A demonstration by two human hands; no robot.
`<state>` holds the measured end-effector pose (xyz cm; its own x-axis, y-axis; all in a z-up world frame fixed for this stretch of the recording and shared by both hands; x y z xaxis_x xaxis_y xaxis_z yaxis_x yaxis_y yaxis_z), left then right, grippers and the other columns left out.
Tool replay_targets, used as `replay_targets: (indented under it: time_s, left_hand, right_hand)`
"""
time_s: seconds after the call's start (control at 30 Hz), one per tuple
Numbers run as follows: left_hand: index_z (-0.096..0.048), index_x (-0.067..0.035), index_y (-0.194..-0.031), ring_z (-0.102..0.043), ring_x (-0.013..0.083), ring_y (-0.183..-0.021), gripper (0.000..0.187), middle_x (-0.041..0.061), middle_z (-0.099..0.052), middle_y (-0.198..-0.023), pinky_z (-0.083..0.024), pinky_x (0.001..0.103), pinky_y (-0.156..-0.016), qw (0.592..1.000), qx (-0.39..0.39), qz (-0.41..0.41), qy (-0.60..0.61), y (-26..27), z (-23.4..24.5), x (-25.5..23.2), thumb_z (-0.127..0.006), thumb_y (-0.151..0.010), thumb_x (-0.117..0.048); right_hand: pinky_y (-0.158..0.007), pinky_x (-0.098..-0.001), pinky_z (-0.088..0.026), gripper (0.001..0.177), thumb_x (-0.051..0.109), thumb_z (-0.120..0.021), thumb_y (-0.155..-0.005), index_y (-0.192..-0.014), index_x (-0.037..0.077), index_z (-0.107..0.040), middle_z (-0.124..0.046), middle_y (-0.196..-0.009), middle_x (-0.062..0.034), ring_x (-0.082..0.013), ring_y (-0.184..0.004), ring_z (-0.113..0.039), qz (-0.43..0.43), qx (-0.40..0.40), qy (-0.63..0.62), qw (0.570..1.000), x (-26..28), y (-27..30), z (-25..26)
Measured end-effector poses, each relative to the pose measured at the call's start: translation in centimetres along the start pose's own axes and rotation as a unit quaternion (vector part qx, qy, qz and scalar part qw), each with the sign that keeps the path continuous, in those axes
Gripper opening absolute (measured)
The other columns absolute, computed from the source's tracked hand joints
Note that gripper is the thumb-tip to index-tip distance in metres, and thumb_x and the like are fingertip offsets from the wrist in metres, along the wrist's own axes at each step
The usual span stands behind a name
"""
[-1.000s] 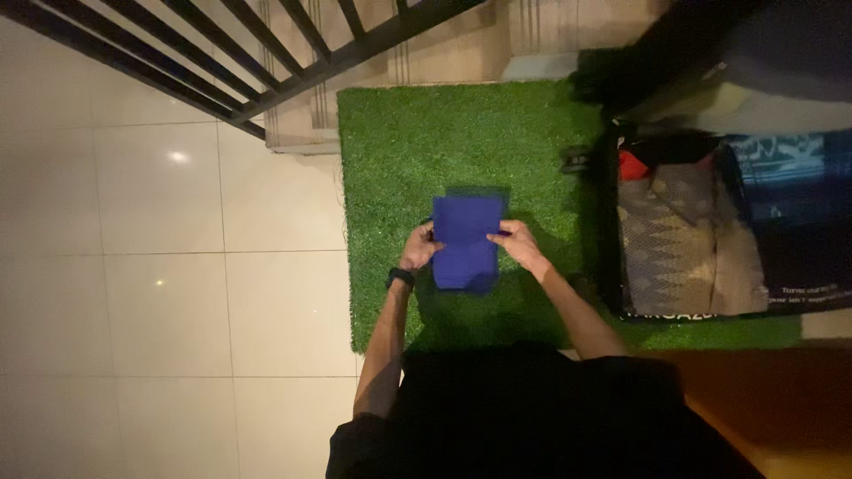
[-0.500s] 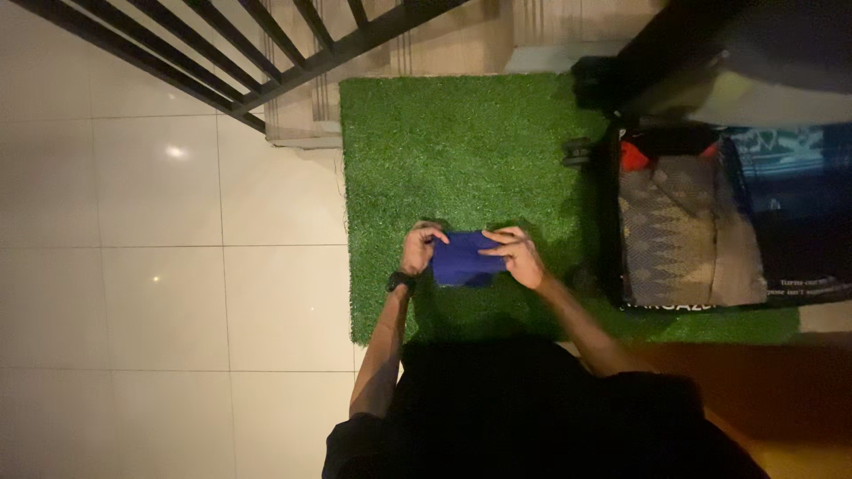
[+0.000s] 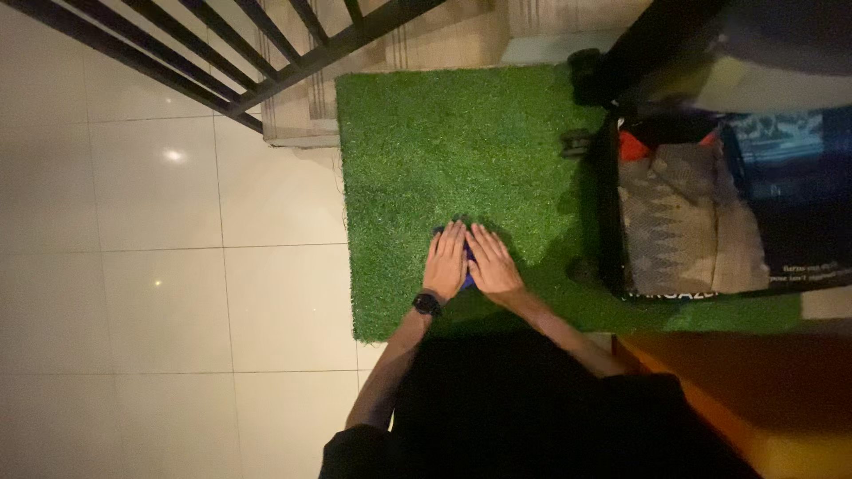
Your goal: The person folds a blue cloth on a green mat and then places it inside a suitcase along with other packed items before closing and zipping the suitcase.
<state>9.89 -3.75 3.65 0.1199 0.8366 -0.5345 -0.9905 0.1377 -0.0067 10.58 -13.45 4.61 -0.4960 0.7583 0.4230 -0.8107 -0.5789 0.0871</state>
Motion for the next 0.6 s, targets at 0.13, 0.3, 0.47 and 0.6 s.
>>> replay_targets:
  time_s: [0.13, 0.3, 0.47, 0.6]
  left_hand:
    - [-0.025, -0.006, -0.162, -0.020, 0.0259, -0.159, 0.074, 0.012, -0.024, -0.171, -0.017, 0.052, -0.127, 0.996, 0.020, -0.012, -0.089, 1.6, -1.7, 1.1, -0.049, -0.103, -0.043]
    - [-0.028, -0.009, -0.162, -0.021, 0.0368, -0.157, 0.079, 0.020, -0.020, -0.170, -0.020, 0.051, -0.126, 1.000, 0.023, -0.014, -0.006, 1.8, -1.0, 2.4, -0.052, -0.099, -0.049]
    - [-0.028, -0.005, -0.161, -0.021, 0.0440, -0.155, 0.083, 0.027, -0.017, -0.168, -0.022, 0.053, -0.125, 0.999, 0.011, -0.032, 0.003, 1.5, -0.9, 2.3, -0.055, -0.099, -0.052]
    - [-0.036, -0.010, -0.158, -0.031, 0.0442, -0.149, 0.081, 0.025, -0.030, -0.161, -0.030, 0.055, -0.119, 0.999, 0.000, -0.014, 0.044, 0.9, 1.7, 1.7, -0.068, -0.094, -0.047]
  right_hand:
    - [-0.129, -0.0565, -0.019, 0.065, 0.033, -0.044, -0.108, -0.161, -0.002, -0.029, -0.025, -0.169, -0.0258, -0.0396, -0.159, -0.024, 0.021, 0.012, 0.011, 1.000, 1.5, 1.4, 0.5]
    - [-0.124, -0.0592, -0.015, 0.074, 0.053, -0.049, -0.099, -0.157, 0.008, -0.036, -0.026, -0.164, -0.0263, -0.0403, -0.153, -0.022, 0.013, -0.002, 0.102, 0.995, 2.0, 0.9, 2.4]
    - [-0.122, -0.0606, -0.016, 0.091, 0.065, -0.057, -0.090, -0.154, 0.003, -0.036, -0.027, -0.161, -0.0289, -0.0443, -0.151, -0.023, -0.075, -0.027, 0.069, 0.994, 0.1, 1.5, 3.4]
    - [-0.123, -0.0581, -0.023, 0.106, 0.070, -0.066, -0.083, -0.155, -0.001, -0.034, -0.039, -0.156, -0.0249, -0.0417, -0.146, -0.037, -0.093, -0.106, -0.012, 0.990, -1.3, 1.7, 4.2]
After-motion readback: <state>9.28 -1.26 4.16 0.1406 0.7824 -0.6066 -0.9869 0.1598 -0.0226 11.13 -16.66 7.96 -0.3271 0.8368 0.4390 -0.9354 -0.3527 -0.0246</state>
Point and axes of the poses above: each hand's wrist, its own y-axis away from the middle knuckle, its own z-axis out of the back of the hand, x = y × z, the point moved 10 cm from there along -y, towards the middle knuckle
